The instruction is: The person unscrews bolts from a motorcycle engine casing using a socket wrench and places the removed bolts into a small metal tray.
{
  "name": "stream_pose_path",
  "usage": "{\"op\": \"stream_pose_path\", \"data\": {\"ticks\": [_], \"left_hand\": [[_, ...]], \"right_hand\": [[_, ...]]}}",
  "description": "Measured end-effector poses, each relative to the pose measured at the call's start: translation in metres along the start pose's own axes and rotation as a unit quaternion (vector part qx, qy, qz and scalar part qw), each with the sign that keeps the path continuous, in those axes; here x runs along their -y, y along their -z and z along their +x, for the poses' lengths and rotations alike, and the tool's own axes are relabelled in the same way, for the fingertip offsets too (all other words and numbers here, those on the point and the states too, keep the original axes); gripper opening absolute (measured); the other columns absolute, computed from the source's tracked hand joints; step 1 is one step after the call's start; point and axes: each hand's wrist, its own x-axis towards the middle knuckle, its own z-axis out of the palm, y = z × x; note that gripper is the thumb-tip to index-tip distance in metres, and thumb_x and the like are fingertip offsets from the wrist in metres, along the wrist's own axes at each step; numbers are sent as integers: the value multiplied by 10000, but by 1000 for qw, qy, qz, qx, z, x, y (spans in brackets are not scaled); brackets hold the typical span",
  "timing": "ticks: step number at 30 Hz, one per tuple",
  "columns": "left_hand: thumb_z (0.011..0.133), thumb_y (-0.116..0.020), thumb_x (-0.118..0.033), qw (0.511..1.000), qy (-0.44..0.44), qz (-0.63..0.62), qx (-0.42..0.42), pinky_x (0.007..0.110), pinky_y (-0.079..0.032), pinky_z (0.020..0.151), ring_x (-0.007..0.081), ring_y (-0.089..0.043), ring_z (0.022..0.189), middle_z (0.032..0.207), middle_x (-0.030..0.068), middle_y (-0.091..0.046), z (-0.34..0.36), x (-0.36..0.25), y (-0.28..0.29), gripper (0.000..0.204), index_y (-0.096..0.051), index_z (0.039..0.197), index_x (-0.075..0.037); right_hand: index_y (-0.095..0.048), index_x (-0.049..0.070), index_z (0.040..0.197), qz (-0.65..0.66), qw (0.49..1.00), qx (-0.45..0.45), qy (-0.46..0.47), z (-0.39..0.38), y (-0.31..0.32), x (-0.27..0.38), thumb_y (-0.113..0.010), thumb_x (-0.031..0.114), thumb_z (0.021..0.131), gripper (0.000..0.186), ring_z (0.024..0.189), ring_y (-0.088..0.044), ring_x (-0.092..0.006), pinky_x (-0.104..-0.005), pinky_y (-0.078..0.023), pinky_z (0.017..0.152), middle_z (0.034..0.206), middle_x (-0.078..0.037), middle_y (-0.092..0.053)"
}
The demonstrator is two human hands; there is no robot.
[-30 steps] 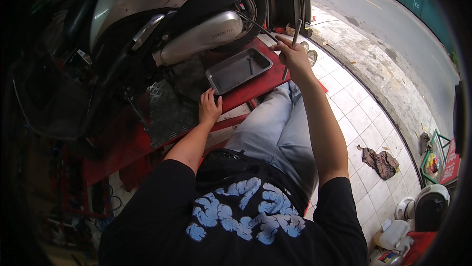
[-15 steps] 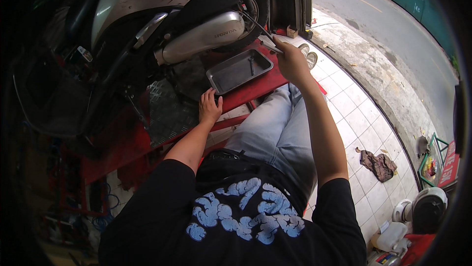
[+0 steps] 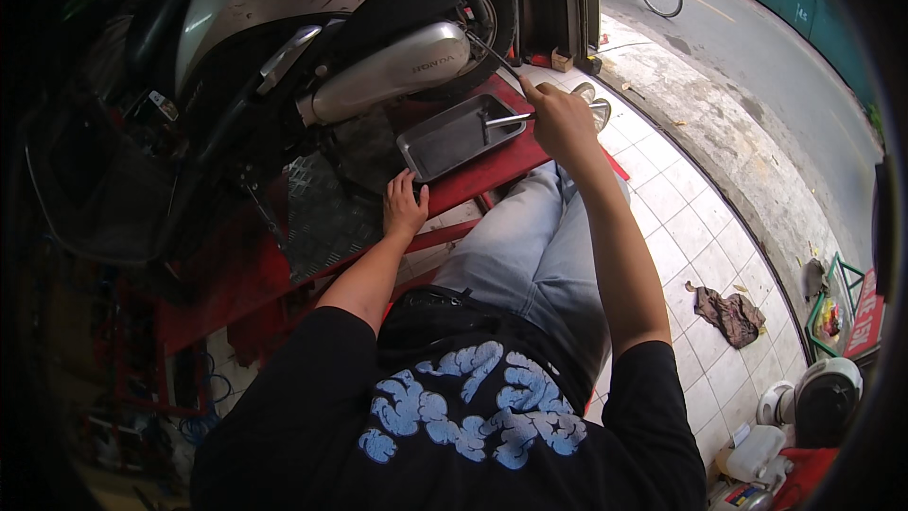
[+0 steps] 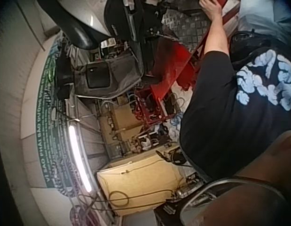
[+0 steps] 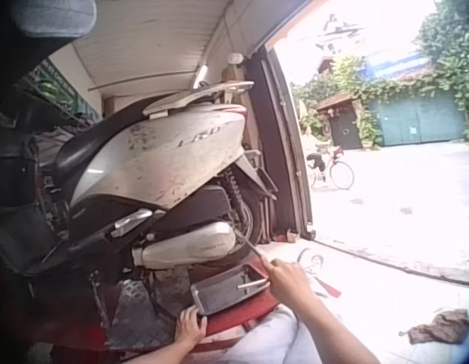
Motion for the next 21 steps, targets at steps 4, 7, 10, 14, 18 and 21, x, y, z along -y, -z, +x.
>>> {"op": "stream_pose_path", "data": {"ticks": [4, 7, 10, 14, 18, 21], "left_hand": [[961, -575, -308, 1000, -3, -1, -2, 459, -390, 1094, 364, -490, 1267, 1361, 159, -546, 0, 0, -1, 438, -549, 1290, -20], [960, -575, -308, 1000, -3, -2, -2, 459, -391, 1093, 363, -491, 1265, 1359, 160, -546, 1, 0, -1, 437, -550, 1286, -19], [961, -575, -309, 1000, -1, -2, 0, 460, -392, 1092, 363, -491, 1265, 1361, 158, -546, 0, 0, -1, 435, -551, 1284, -18], [962, -574, -312, 1000, 1, -1, -1, 457, -392, 1092, 361, -489, 1269, 1365, 152, -545, -1, 1, 0, 436, -551, 1286, -22], [963, -572, -314, 1000, 2, -2, 2, 455, -391, 1094, 359, -487, 1273, 1366, 151, -545, 0, 0, 0, 436, -552, 1287, -24], [963, -572, -312, 1000, 3, -3, 2, 456, -391, 1094, 361, -487, 1272, 1365, 154, -544, 0, -1, 0, 435, -551, 1286, -22]], "right_hand": [[-617, 76, 1324, -3, 1000, -23, 11, -1, -1, 3, -596, -39, 743, 592, 833, -684, -332, -443, -519, 716, 916, -141, -663], [-620, 75, 1325, -7, 999, -29, 14, -1, -1, 3, -596, -42, 740, 596, 834, -684, -328, -439, -517, 721, 920, -136, -666], [-617, 75, 1334, -12, 999, -27, 13, -1, 1, 6, -594, -45, 740, 607, 833, -680, -321, -434, -508, 732, 929, -130, -670], [-613, 78, 1347, -20, 999, -27, 16, -2, 2, 8, -583, -48, 756, 605, 855, -666, -301, -425, -491, 763, 949, -114, -670], [-642, 73, 1294, -65, 993, -75, 62, -3, -4, 4, -586, 84, 855, 442, 806, -660, -237, -375, -455, 711, 877, -69, -644], [-650, 89, 1297, -75, 992, -75, 63, -4, -5, 6, -579, 84, 862, 441, 819, -651, -217, -371, -442, 730, 879, -57, -640]]}}
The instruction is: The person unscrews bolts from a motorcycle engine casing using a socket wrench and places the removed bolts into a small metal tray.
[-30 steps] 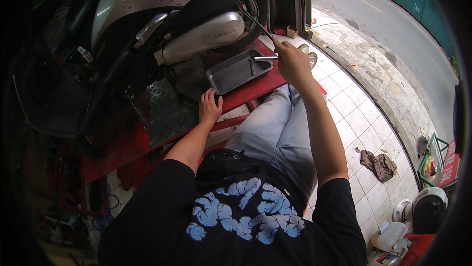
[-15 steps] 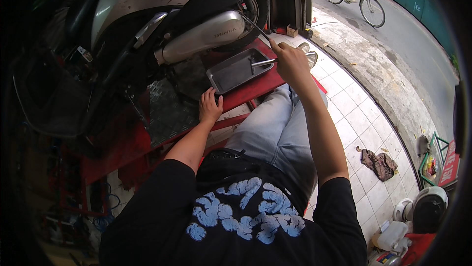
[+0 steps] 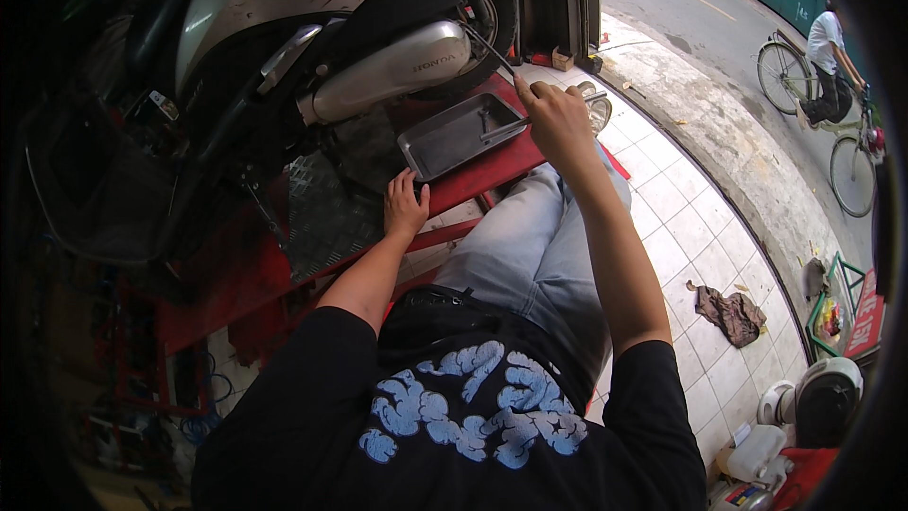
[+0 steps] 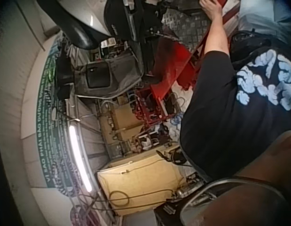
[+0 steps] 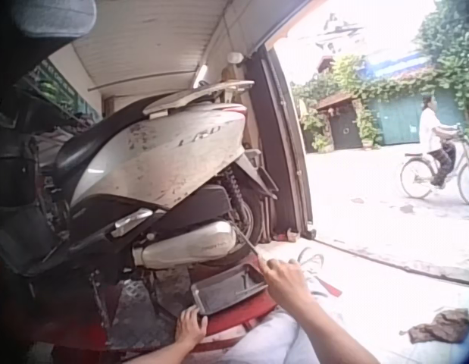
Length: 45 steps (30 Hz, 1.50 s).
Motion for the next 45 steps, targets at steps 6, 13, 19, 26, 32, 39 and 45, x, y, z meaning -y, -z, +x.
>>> {"op": "stream_pose_path", "data": {"ticks": [6, 13, 19, 26, 32, 39, 45], "left_hand": [[964, -571, -305, 1000, -3, -1, -3, 458, -391, 1093, 366, -490, 1268, 1359, 160, -547, -1, 0, 1, 429, -551, 1283, -19], [964, -567, -304, 1000, -8, 0, -2, 460, -387, 1097, 365, -488, 1275, 1365, 164, -544, 1, -2, 1, 429, -553, 1285, -19], [965, -564, -309, 1000, 1, -2, 4, 456, -384, 1104, 359, -484, 1287, 1378, 156, -538, 0, -1, 0, 432, -557, 1289, -24], [955, -575, -322, 1000, 1, 13, 0, 465, -416, 1065, 345, -502, 1263, 1365, 138, -548, 1, -1, -1, 424, -570, 1273, -42], [955, -576, -327, 1000, -6, 9, -11, 470, -423, 1052, 349, -508, 1257, 1361, 138, -553, -2, 2, -3, 425, -574, 1270, -42], [962, -568, -317, 1000, 5, 4, 4, 464, -405, 1078, 359, -498, 1270, 1366, 153, -547, 0, -3, -1, 428, -569, 1276, -27], [967, -561, -314, 1000, 7, 1, 9, 461, -393, 1094, 364, -493, 1276, 1367, 161, -544, 0, -2, 2, 431, -566, 1281, -19]], "right_hand": [[-649, 101, 1301, -24, 999, -30, 5, 0, 0, 1, -598, 86, 845, 459, 843, -649, -208, -382, -430, 749, 858, -41, -627], [-585, 61, 1374, 398, 871, 28, -288, 0, -21, -9, -562, 29, 917, 459, 770, -661, -187, -357, -495, 664, 1033, -110, -735], [-412, -62, 1420, 837, 324, -2, -441, 4, -20, -16, -444, 58, 1029, 410, 708, -590, -102, -201, -516, 607, 1065, -229, -692], [-406, -91, 1296, 864, 239, -48, -441, 9, -12, -16, -458, 59, 1020, 318, 622, -514, -78, -178, -431, 527, 1091, -258, -669], [-565, -70, 1275, 672, 632, 21, -386, 13, 6, -16, -495, 62, 971, 339, 599, -556, -117, -248, -447, 552, 938, -176, -729], [-641, 76, 1290, 230, 964, 0, -132, 2, 2, -14, -601, 60, 842, 450, 784, -673, -343, -441, -518, 710, 953, -153, -699], [-614, 78, 1335, 80, 995, 40, -54, 3, 2, -1, -557, -9, 815, 530, 838, -680, -333, -451, -513, 738, 948, -143, -670]]}}
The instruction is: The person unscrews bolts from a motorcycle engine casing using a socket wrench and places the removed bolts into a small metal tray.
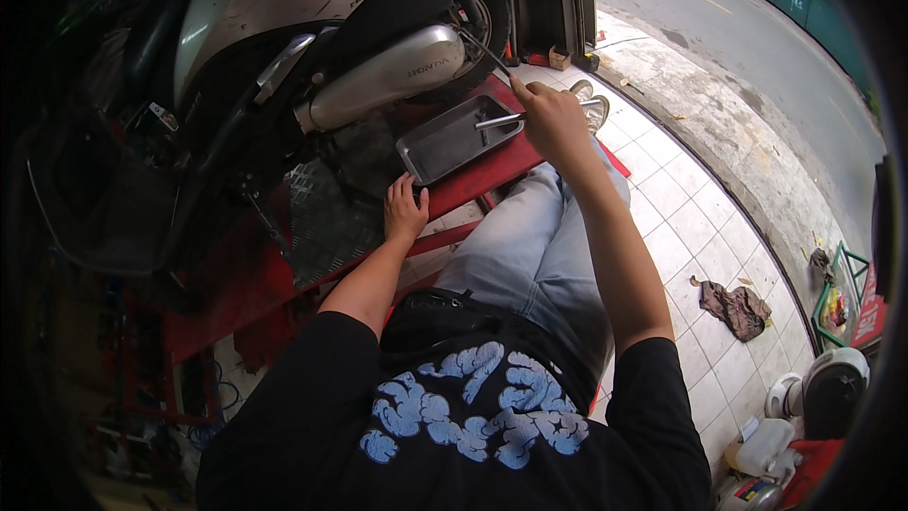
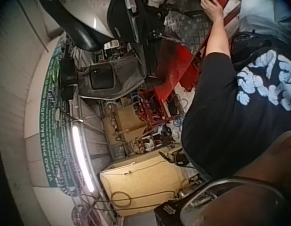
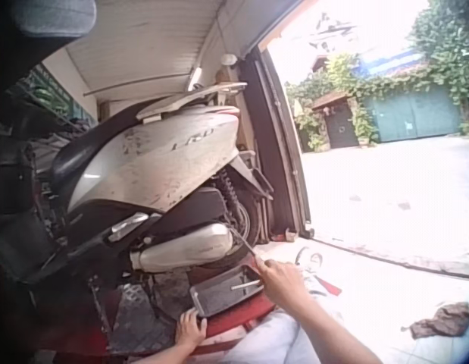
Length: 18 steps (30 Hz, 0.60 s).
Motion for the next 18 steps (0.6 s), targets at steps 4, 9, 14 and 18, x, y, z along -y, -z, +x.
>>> {"op": "stream_pose_path", "data": {"ticks": [4, 9, 14, 18], "left_hand": [[969, -557, -315, 1000, -3, 1, -3, 461, -392, 1095, 362, -493, 1277, 1366, 163, -542, 0, 1, -1, 429, -566, 1282, -21], [966, -559, -339, 1000, -2, 10, -2, 469, -413, 1067, 344, -496, 1276, 1383, 137, -534, -1, 3, -3, 439, -566, 1290, -43], [966, -557, -339, 1000, 0, 12, -1, 468, -410, 1070, 344, -494, 1278, 1384, 137, -534, 0, 2, -3, 440, -566, 1291, -42], [966, -558, -336, 1000, -2, 10, -1, 467, -409, 1071, 346, -494, 1278, 1381, 139, -535, 0, 2, -3, 440, -566, 1291, -41]], "right_hand": [[-624, 51, 1317, -66, 997, -12, 40, -2, -3, 5, -577, 72, 855, 466, 800, -673, -240, -371, -485, 701, 907, -84, -663], [-640, 32, 1289, -84, 994, -21, 59, -3, 1, 10, -576, 71, 847, 448, 795, -655, -213, -351, -471, 693, 881, -66, -656], [-656, 38, 1262, -103, 991, -44, 79, -3, 1, 10, -591, 86, 847, 423, 802, -660, -198, -346, -471, 693, 857, -50, -652], [-651, 59, 1283, -86, 993, -34, 67, -4, -6, 17, -570, 26, 826, 465, 803, -653, -219, -360, -481, 730, 913, -73, -656]]}}
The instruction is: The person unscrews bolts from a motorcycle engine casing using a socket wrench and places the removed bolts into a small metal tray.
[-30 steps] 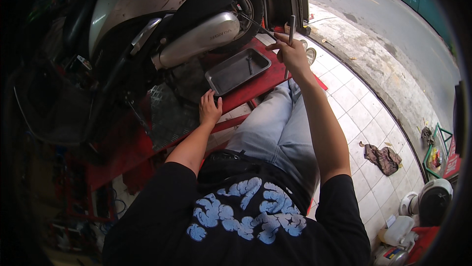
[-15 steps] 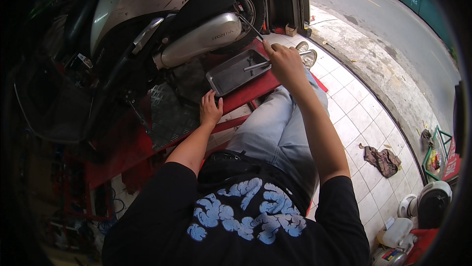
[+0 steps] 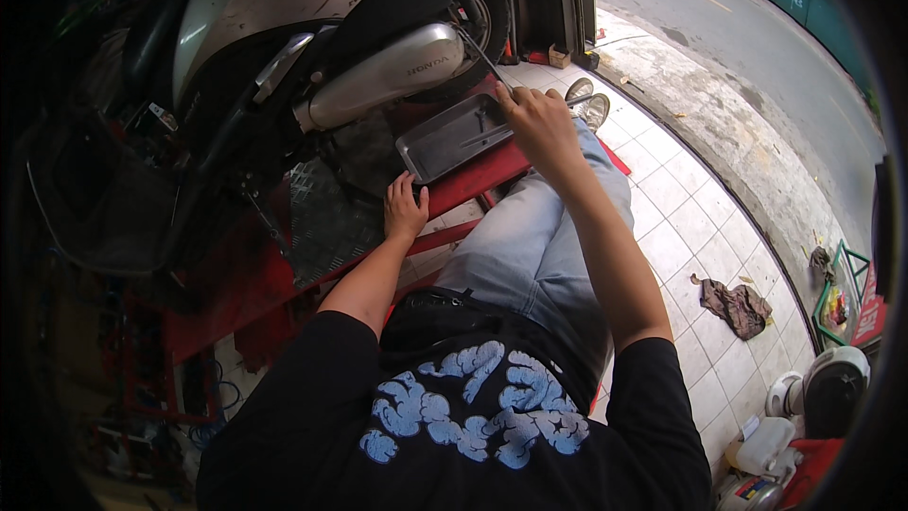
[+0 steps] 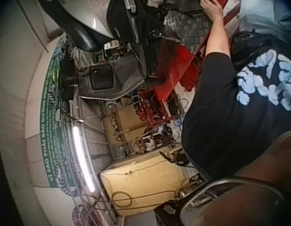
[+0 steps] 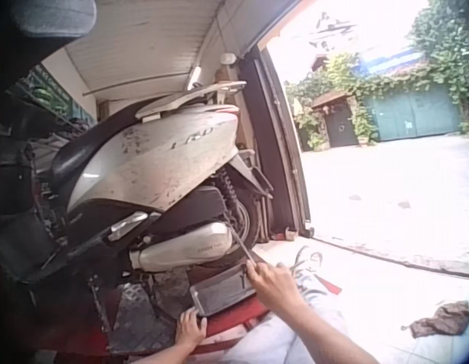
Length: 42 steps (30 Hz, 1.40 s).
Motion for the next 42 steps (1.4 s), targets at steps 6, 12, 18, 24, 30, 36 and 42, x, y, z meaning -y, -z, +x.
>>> {"op": "stream_pose_path", "data": {"ticks": [6, 12, 18, 24, 30, 36, 42], "left_hand": [[967, -562, -317, 1000, 1, -8, 1, 466, -401, 1084, 362, -493, 1273, 1370, 157, -540, 0, 0, 1, 433, -562, 1285, -24], [967, -564, -305, 1000, -2, -13, -3, 468, -397, 1090, 373, -496, 1268, 1365, 166, -543, 0, -3, 3, 424, -565, 1278, -16], [963, -570, -305, 1000, -2, -13, -6, 469, -400, 1087, 374, -499, 1265, 1366, 166, -544, 0, -2, 1, 426, -565, 1277, -18], [958, -578, -297, 1000, -7, -11, -13, 467, -402, 1084, 369, -505, 1259, 1357, 163, -553, -1, -3, 2, 419, -567, 1271, -19], [956, -581, -292, 1000, -9, -11, -17, 464, -401, 1085, 364, -505, 1261, 1350, 157, -559, 0, -2, 1, 418, -567, 1271, -18], [958, -578, -298, 1000, 1, -7, -6, 460, -399, 1086, 360, -501, 1267, 1363, 150, -549, -1, -2, 2, 423, -565, 1271, -14], [957, -578, -304, 1000, 0, -17, -10, 456, -402, 1085, 359, -501, 1267, 1366, 149, -549, 0, -2, 3, 424, -566, 1274, -22]], "right_hand": [[-660, 51, 1255, -8, 1000, -11, 7, -1, 2, 3, -584, 45, 821, 441, 796, -649, -208, -347, -481, 724, 897, -59, -643], [-666, 33, 1244, -29, 999, -25, 26, -5, -10, 16, -605, 103, 850, 404, 777, -634, -167, -317, -465, 704, 833, -28, -630], [-666, 22, 1238, -14, 999, -39, 25, -5, -10, 16, -602, 101, 842, 409, 765, -629, -169, -315, -466, 703, 828, -31, -623], [-673, 19, 1228, -15, 999, -42, 17, -8, -16, 29, -604, 104, 839, 405, 762, -625, -169, -310, -467, 690, 827, -36, -618], [-676, 32, 1227, -4, 997, -69, 27, -8, -19, 37, -606, 116, 839, 403, 754, -606, -162, -304, -458, 685, 879, -36, -606], [-653, 43, 1273, 46, 994, -87, 44, -11, -21, 50, -598, 113, 845, 437, 769, -602, -151, -311, -433, 650, 912, -24, -588], [-581, 18, 1359, -1, 997, -71, -22, -8, -20, 32, -582, 95, 840, 524, 749, -609, -156, -308, -433, 637, 847, -22, -583]]}}
